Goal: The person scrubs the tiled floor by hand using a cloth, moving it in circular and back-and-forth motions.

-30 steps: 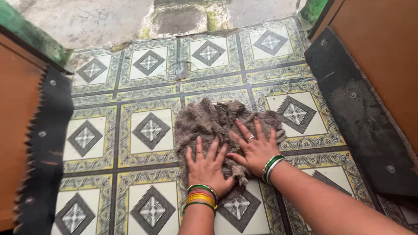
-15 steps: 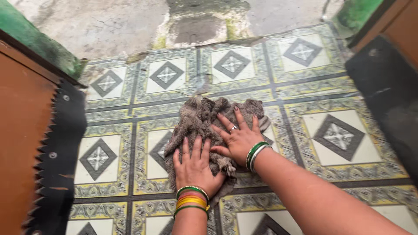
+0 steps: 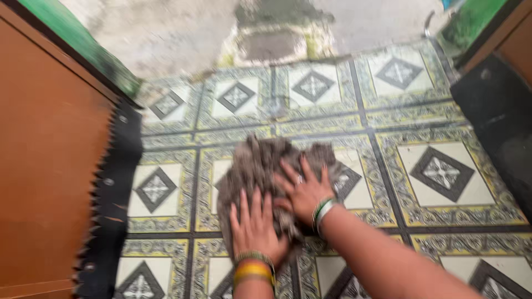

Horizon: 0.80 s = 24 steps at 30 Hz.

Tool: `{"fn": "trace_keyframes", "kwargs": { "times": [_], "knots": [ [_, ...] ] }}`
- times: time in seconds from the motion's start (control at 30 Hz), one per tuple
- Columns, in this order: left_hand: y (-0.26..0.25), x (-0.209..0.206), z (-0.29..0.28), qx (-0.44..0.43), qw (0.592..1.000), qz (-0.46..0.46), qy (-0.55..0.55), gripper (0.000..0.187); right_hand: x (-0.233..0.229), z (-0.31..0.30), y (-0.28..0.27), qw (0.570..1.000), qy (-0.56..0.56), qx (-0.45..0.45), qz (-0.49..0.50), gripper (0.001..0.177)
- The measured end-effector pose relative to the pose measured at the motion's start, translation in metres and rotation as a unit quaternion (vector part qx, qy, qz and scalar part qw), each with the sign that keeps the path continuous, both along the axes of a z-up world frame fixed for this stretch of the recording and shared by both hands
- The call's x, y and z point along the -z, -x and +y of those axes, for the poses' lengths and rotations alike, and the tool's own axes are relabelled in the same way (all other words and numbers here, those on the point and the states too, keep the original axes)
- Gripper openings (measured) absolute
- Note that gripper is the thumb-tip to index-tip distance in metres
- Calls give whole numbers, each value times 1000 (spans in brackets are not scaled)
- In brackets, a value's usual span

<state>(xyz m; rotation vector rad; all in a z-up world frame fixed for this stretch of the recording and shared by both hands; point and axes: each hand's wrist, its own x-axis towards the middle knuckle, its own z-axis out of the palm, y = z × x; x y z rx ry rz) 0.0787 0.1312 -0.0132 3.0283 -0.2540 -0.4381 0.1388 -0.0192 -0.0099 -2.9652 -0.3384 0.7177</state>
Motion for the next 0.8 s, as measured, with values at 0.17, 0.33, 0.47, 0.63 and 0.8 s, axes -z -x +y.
{"fn": "trace_keyframes", "kwargs": {
  "times": [0.17,0.33,0.47,0.63,0.8],
  "knots": [
    [61,-2,20,-34,997,56,-48,112,-2,32,51,996,-22,-65,55,76],
    [79,-7,37,-56,992,89,-63,112,-6,48,66,993,-38,-99,42,78],
    [71,-8,47,-60,994,76,-47,109,0,47,60,992,-48,-114,29,80],
    [47,-4,66,-68,995,48,-51,109,8,66,35,991,-63,-122,-7,79],
    [39,0,77,-100,994,34,-42,112,12,88,12,985,-61,-159,-13,80]
  ]
}}
